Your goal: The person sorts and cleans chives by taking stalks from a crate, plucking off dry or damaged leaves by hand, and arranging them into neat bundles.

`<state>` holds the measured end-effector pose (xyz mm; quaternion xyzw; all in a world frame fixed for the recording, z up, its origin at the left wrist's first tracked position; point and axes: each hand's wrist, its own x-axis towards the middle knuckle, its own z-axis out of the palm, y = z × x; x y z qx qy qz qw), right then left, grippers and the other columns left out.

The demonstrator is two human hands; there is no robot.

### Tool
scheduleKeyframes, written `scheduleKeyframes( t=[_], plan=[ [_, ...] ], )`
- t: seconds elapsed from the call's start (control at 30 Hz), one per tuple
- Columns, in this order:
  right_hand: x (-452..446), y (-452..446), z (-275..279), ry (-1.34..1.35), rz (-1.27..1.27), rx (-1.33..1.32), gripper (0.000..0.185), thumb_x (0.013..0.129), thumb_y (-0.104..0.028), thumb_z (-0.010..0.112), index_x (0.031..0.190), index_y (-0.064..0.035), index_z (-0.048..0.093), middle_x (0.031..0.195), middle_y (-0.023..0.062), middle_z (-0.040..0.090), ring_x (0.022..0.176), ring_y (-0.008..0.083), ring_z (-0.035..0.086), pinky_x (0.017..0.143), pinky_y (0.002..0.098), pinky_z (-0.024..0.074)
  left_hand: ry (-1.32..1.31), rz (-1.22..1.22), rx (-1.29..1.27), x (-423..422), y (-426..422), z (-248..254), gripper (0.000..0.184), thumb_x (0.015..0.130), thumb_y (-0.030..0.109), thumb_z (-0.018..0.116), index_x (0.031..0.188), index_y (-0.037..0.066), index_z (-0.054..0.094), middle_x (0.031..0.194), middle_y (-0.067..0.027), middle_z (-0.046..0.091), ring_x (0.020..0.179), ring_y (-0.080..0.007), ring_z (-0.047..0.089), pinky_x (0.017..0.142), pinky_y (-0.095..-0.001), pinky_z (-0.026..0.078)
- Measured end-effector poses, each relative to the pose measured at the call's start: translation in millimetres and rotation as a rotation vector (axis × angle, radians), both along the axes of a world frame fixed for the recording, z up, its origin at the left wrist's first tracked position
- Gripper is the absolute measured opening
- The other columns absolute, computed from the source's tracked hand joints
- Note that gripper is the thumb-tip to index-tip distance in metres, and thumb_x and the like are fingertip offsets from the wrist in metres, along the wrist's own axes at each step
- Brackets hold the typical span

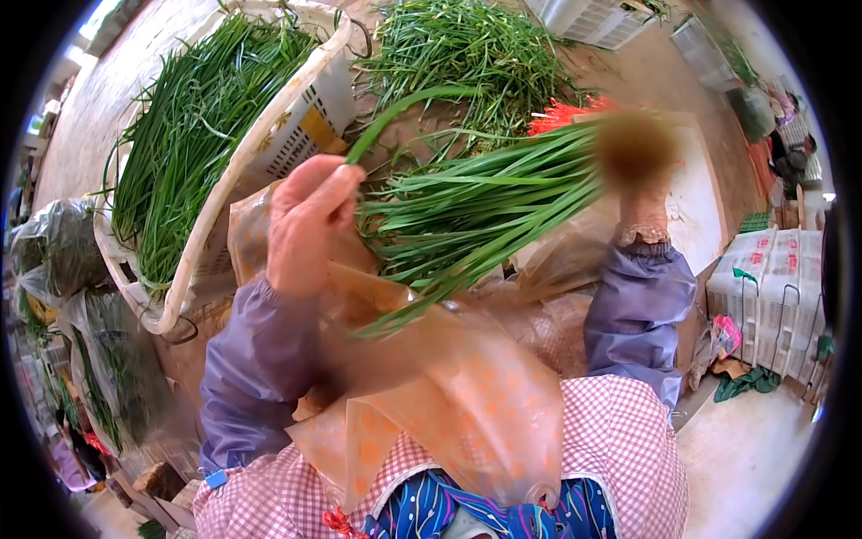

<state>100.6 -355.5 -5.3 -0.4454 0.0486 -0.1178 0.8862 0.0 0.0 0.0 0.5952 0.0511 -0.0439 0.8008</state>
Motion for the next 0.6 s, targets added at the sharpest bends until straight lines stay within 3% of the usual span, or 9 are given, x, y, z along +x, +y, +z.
scheduleKeyframes(
  t=[0.07, 0.17, 0.23, 0.3, 0.33, 0.37, 0.4, 0.47, 0.6],
  plan=[
    [-8.4, 9.8, 6.9, -0.056, 0.061, 0.032, 0.031, 0.078, -0.003, 0.065, 0.106, 0.0002, 0.053, 0.086, 0.0134, 0.062, 0.077, 0.0259, 0.063, 0.073, 0.0366, 0.0545, 0.019, 0.136, 0.053, -3.2, 14.6, -1.1, 0.012, 0.090, 0.012, 0.058, 0.096, 0.002, 0.061, 0.072, 0.0003, 0.053, 0.058, -0.0057, 0.043, 0.051, -0.0202, 0.033],
    [-6.5, 9.7, 10.2, -0.060, 0.075, 0.049, 0.030, 0.078, -0.002, 0.065, 0.105, 0.0001, 0.054, 0.085, 0.0126, 0.061, 0.076, 0.0255, 0.063, 0.072, 0.0361, 0.0545, 0.004, 0.123, -0.014, -2.0, 35.6, -1.8, 0.010, 0.090, 0.012, 0.057, 0.094, 0.003, 0.061, 0.073, 0.0002, 0.054, 0.057, -0.0055, 0.043, 0.051, -0.0192, 0.032],
    [-4.7, 7.7, 12.6, -0.038, 0.086, 0.068, 0.031, 0.077, -0.002, 0.066, 0.105, 0.0000, 0.054, 0.085, 0.0117, 0.061, 0.075, 0.0252, 0.063, 0.073, 0.0359, 0.0546, 0.001, 0.068, -0.010, -3.8, 38.5, -0.6, 0.015, 0.091, 0.014, 0.055, 0.100, 0.003, 0.062, 0.079, -0.0022, 0.059, 0.060, -0.0049, 0.046, 0.052, -0.0182, 0.034],
    [-5.9, 9.0, 11.7, -0.002, 0.079, 0.033, 0.031, 0.077, -0.003, 0.066, 0.105, -0.0001, 0.054, 0.085, 0.0113, 0.060, 0.075, 0.0248, 0.062, 0.073, 0.0362, 0.0547, 0.054, 0.101, 0.362, -4.7, 33.6, 7.4, 0.024, 0.090, 0.011, 0.056, 0.112, 0.003, 0.060, 0.090, -0.0056, 0.063, 0.067, -0.0052, 0.053, 0.057, -0.0190, 0.041],
    [-6.8, 10.0, 10.4, 0.011, 0.076, 0.024, 0.031, 0.077, -0.003, 0.066, 0.106, -0.0001, 0.054, 0.085, 0.0111, 0.060, 0.075, 0.0247, 0.062, 0.073, 0.0363, 0.0548, -0.088, 0.166, 0.612, -0.4, 32.6, -1.6, 0.034, 0.088, 0.007, 0.058, 0.121, 0.004, 0.057, 0.099, -0.0061, 0.063, 0.074, -0.0070, 0.057, 0.063, -0.0199, 0.045],
    [-6.3, 10.5, 10.6, 0.000, 0.086, 0.039, 0.031, 0.077, -0.004, 0.066, 0.106, -0.0002, 0.054, 0.086, 0.0111, 0.060, 0.075, 0.0246, 0.062, 0.072, 0.0365, 0.0549, -0.088, 0.168, 0.610, 4.2, 29.2, -2.0, 0.034, 0.088, 0.007, 0.058, 0.121, 0.004, 0.057, 0.099, -0.0061, 0.063, 0.074, -0.0070, 0.057, 0.063, -0.0199, 0.045],
    [-5.4, 10.1, 10.2, -0.004, 0.093, 0.046, 0.031, 0.077, -0.004, 0.066, 0.105, -0.0002, 0.054, 0.086, 0.0111, 0.060, 0.075, 0.0245, 0.062, 0.072, 0.0365, 0.0549, -0.266, 0.230, 0.825, 8.2, 23.3, -1.3, 0.033, 0.086, 0.007, 0.061, 0.119, 0.003, 0.058, 0.097, -0.0058, 0.064, 0.069, -0.0075, 0.056, 0.059, -0.0197, 0.044],
    [-3.7, 8.4, 7.7, -0.005, 0.079, 0.044, 0.031, 0.077, -0.004, 0.066, 0.106, -0.0004, 0.054, 0.085, 0.0111, 0.060, 0.076, 0.0243, 0.062, 0.071, 0.0364, 0.0548, -0.222, 0.101, 0.726, 4.1, 1.1, 18.5, 0.029, 0.085, 0.005, 0.060, 0.114, 0.003, 0.060, 0.096, -0.0031, 0.063, 0.075, -0.0080, 0.058, 0.064, -0.0201, 0.046],
    [-7.7, 8.1, 10.2, -0.030, 0.047, -0.005, 0.031, 0.078, -0.004, 0.065, 0.106, -0.0007, 0.053, 0.085, 0.0112, 0.061, 0.076, 0.0239, 0.063, 0.071, 0.0355, 0.0542, -0.376, -0.314, 0.607, -12.8, -41.1, 22.6, 0.010, 0.083, 0.006, 0.062, 0.092, 0.004, 0.066, 0.080, -0.0005, 0.063, 0.069, -0.0089, 0.058, 0.063, -0.0197, 0.045]
  ],
)
